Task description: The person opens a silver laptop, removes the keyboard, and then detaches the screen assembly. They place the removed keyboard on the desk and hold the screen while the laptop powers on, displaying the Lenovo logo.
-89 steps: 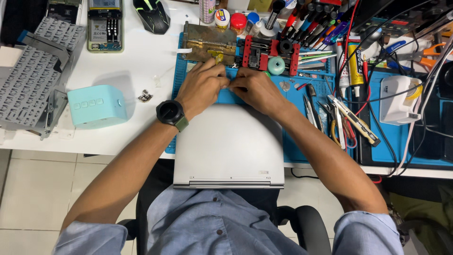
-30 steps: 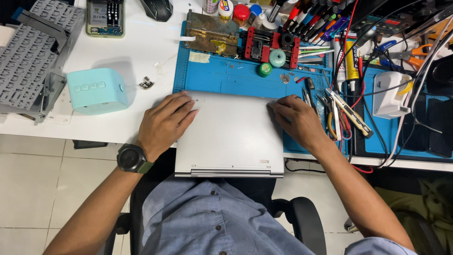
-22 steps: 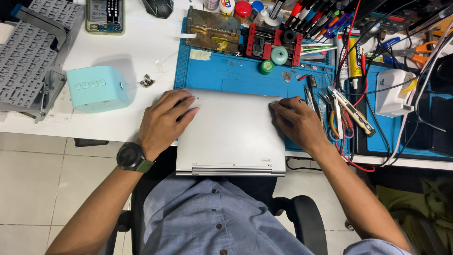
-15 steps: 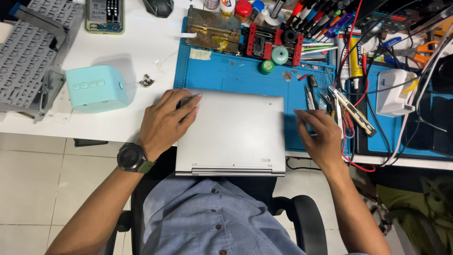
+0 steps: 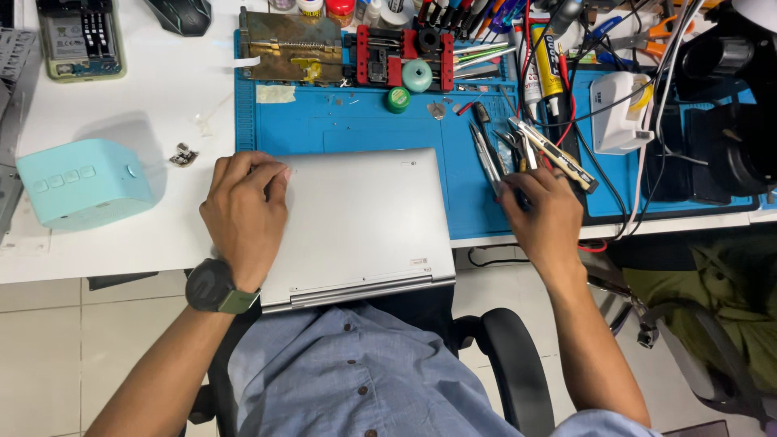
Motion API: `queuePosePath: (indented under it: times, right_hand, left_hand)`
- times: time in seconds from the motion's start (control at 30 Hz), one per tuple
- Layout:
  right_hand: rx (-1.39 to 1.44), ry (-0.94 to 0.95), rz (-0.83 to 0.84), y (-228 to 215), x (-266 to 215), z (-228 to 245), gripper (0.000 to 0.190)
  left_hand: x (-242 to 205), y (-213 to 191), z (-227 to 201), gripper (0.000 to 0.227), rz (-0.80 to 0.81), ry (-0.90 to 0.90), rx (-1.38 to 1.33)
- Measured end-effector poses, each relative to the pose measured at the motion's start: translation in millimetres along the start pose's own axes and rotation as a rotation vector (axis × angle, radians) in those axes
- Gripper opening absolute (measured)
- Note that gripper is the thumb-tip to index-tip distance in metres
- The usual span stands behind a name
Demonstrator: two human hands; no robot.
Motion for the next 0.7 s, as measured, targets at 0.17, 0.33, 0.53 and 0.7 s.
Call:
queuePosePath:
  times: [0.17,0.33,0.53,0.7]
  right_hand:
    - [-0.406,0.124,0.301,46,10,4,0.024]
    - [-0.285,0.113,0.237,23,17,6,0.014]
    - [0.212,-0.099,0.057,-12,38,47,0.019]
    - [0.140,-0.305,0.029,10,42,56,0.011]
  left_hand:
    - [1,14,-2,0.006,0.124,-0.032,0.178]
    - [1,32,15,0.011,0.168,-0.033,0.181]
    - [2,27,30,0.013,0.133,-0.002,0.074]
    - [-3,24,37,0.015,0.137,0.044,0.001]
Point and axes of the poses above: each hand's wrist, its own x-axis towards the middle knuckle, its own y-axis out of the palm, z = x × y, the point moved 6 cm from there along x, towards the middle knuckle, and after that the axes turned 9 degrees about y, right-handed, at the moved point
